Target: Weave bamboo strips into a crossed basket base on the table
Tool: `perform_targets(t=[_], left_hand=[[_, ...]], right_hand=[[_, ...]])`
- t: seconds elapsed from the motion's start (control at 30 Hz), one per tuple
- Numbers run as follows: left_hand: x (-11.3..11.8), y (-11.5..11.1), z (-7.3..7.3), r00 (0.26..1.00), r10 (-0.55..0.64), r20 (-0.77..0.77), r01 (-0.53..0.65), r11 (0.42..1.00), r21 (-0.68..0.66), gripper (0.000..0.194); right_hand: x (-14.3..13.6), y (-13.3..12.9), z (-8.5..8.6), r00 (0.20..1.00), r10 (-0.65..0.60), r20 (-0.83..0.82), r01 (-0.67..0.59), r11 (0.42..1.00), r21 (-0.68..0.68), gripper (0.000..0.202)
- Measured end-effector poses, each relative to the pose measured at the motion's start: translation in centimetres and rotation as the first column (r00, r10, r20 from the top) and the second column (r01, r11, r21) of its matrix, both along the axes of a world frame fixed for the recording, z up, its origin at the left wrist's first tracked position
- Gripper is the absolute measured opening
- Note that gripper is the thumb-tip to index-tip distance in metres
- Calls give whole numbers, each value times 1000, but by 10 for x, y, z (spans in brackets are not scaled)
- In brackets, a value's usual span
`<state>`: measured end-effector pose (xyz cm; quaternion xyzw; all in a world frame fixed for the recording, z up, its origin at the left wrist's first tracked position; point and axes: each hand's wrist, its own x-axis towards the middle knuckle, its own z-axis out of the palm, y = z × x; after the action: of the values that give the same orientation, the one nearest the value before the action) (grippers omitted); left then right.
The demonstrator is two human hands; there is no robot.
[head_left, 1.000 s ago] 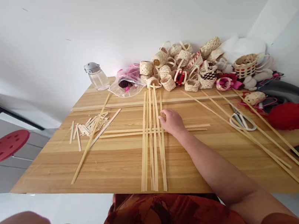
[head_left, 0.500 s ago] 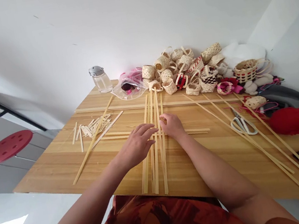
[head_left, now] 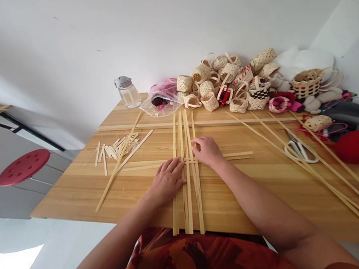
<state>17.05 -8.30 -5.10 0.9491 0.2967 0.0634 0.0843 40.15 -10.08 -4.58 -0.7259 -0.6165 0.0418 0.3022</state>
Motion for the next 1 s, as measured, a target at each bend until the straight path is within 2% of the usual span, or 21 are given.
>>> perform_targets(t=[0.17,0.3,0.6,0.8,1.0], left_hand=[[0,0,0,1000,0,-10,-1,1000,-8,59],[-4,1,-1,1000,-18,13,18,1000,-10,55],[-9,17,-1,969,-26,245,33,999,-22,44],[-3,21,-1,945,-22,327,27,1000,-12,37],[3,22,0,928,-32,371,34,999,-1,33]], right_hand=[[-1,-2,4,984,78,158,-86,995,43,44],[-4,-3,3,973,92,211,-85,995,-42,44],[2,-2,3,984,120,132,-106,988,-109,44],[6,-3,12,995,99,19,-97,991,-88,44],[5,-4,20,992,128,-1,-126,975,-184,57]])
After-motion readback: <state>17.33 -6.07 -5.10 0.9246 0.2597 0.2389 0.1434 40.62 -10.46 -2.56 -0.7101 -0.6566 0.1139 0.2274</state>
